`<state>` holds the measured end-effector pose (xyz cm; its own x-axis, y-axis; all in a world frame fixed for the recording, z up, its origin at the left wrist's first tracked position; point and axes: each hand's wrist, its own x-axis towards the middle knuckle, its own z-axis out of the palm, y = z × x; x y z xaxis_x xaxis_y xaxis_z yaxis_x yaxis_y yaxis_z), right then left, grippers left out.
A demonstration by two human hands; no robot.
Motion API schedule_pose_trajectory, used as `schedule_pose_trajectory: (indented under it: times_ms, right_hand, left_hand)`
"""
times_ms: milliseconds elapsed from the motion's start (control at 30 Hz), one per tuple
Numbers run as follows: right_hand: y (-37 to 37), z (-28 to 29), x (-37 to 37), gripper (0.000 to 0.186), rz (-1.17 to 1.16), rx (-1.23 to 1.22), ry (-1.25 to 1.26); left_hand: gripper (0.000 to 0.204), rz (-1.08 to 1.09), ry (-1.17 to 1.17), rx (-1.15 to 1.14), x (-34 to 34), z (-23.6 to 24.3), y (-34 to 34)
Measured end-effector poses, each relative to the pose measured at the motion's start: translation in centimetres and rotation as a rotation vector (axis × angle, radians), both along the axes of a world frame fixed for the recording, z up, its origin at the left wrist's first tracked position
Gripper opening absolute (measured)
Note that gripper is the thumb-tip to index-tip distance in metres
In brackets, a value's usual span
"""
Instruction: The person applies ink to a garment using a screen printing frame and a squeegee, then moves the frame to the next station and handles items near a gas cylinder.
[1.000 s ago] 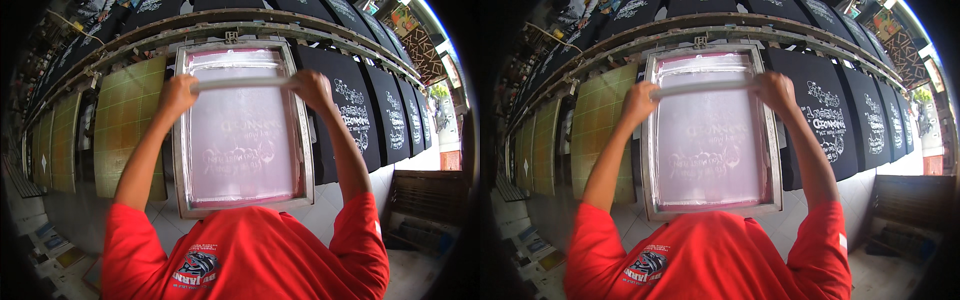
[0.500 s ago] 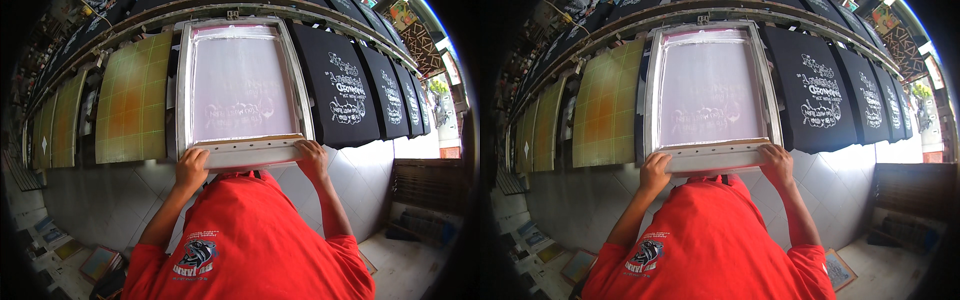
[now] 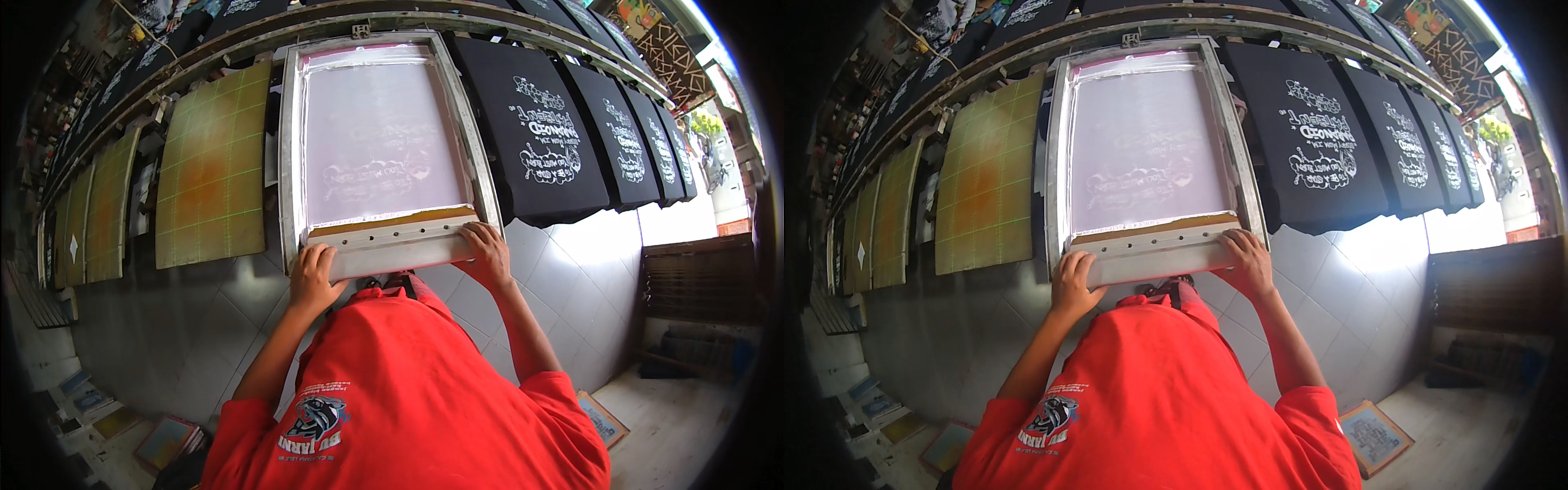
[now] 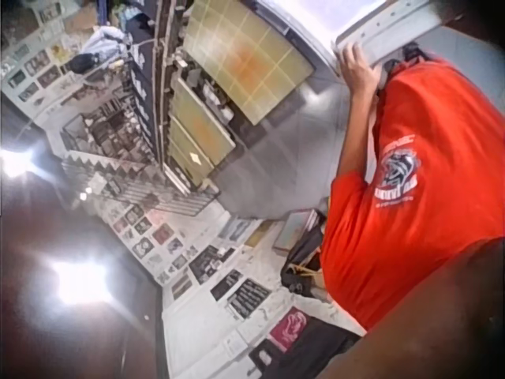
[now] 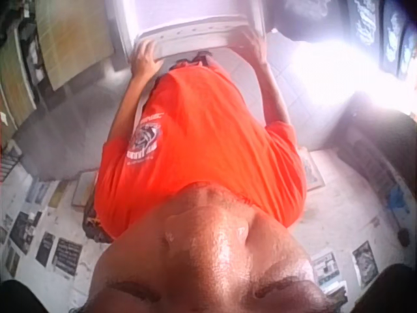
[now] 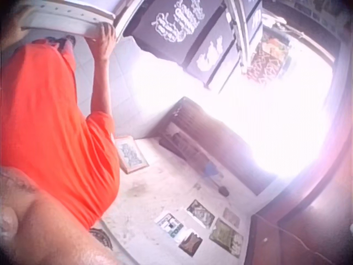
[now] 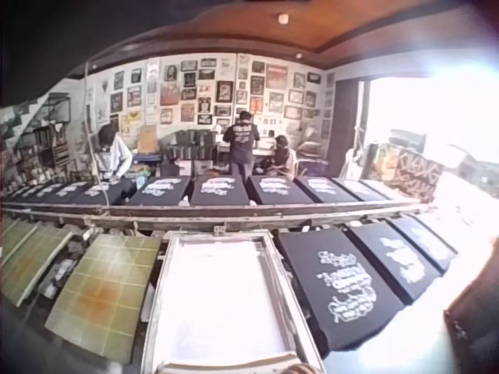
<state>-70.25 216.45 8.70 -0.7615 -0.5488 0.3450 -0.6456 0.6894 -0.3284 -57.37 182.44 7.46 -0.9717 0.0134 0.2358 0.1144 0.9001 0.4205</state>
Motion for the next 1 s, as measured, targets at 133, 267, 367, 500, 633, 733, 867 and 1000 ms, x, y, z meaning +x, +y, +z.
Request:
schedule_pose_trajectory:
  times_ms: [133, 267, 367, 500, 633, 733, 867, 1000]
  right_hand:
    - [0.3, 1.4, 0.3, 0.060, 0.017, -0.034, -0.111]
    - [1.5, 1.7, 0.3, 0.063, -0.118, -0.215, -0.059]
    - [3.9, -2.6, -1.9, 0.054, -0.487, -0.474, -0.094]
    - [6.7, -6.4, -5.3, 0.044, -0.638, -0.731, -0.833]
    - [5.4, -6.2, -6.1, 0.047, -0.635, -0.659, -0.864]
    - [5.3, -6.5, -5.9, 0.047, -0.637, -0.595, -0.741]
    - [5.0, -5.0, -6.5, 0.050, -0.637, -0.553, -0.815]
    - [4.6, -5.0, -7.4, 0.053, -0.637, -0.591, -0.838]
  left_hand:
    - [0.071, 0.001, -0.008, 0.040, 0.2, 1.0, -0.1]
    - [0.070, 0.140, 0.122, 0.100, 0.8, 0.8, -1.3]
    - [0.065, 0.440, 0.154, 0.257, 0.9, -2.4, -3.8]
    - [0.063, 0.791, -0.160, 0.734, -0.4, -6.5, -6.9]
    - [0.068, 0.732, -0.391, 0.855, -1.9, -6.2, -8.3]
    - [0.065, 0.748, -0.294, 0.808, -2.0, -5.6, -7.3]
    - [0.050, 0.757, -0.237, 0.878, -1.8, -5.7, -7.8]
    - [0.059, 0.728, -0.384, 0.946, -2.8, -4.5, -8.6]
